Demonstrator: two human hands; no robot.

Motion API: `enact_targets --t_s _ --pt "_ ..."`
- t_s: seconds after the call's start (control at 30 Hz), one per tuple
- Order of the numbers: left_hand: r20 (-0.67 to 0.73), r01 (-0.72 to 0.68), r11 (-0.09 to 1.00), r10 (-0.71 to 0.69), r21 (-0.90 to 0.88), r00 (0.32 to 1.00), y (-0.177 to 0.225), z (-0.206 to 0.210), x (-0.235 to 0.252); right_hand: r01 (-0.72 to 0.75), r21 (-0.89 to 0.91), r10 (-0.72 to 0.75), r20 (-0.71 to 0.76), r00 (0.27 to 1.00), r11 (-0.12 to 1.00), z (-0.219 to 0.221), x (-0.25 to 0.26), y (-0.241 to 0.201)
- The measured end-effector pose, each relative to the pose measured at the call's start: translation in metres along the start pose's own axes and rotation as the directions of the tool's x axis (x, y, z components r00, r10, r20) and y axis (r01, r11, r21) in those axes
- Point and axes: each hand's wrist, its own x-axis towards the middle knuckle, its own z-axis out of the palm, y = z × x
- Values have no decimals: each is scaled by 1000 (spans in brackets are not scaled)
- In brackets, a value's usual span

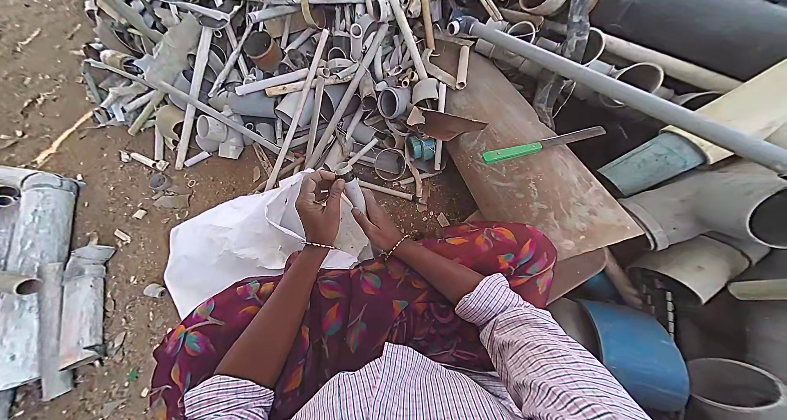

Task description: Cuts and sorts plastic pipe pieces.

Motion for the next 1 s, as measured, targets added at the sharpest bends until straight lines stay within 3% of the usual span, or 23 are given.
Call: enact_targets --t_s 0.1,0.17,0.3,0.43,0.6,0.67,0.73,0.9,1.0 --pt "19 168 983 -167 -74 986 8 -1 1 102 -58 -109 -121 987 993 0 1 3" --pt "58 194 981 -193 -15 979 10 -5 4 119 -69 -127 -141 982 991 -1 1 2" --pt "162 59 987 -82 147 983 12 -13 10 155 -98 -169 -152 974 983 1 4 7" --pt "284 -296 921 221 253 933 31 0 -4 55 -233 -99 -179 979 971 5 10 8" --pt "369 -228 967 171 117 914 40 -5 -4 99 -219 -126 -116 985 971 0 12 9" --pt "386 -280 954 220 106 896 41 -18 8 67 -149 -80 -86 993 987 -2 12 8" --pt "365 -304 936 225 176 903 43 -33 21 34 -102 -40 -61 997 994 -3 11 6" --pt "380 -205 929 77 309 922 37 -53 34 36 -126 -33 31 999 991 0 13 7" --pt "445 -281 913 129 296 886 38 -49 27 44 -177 -42 15 999 983 9 6 -1"
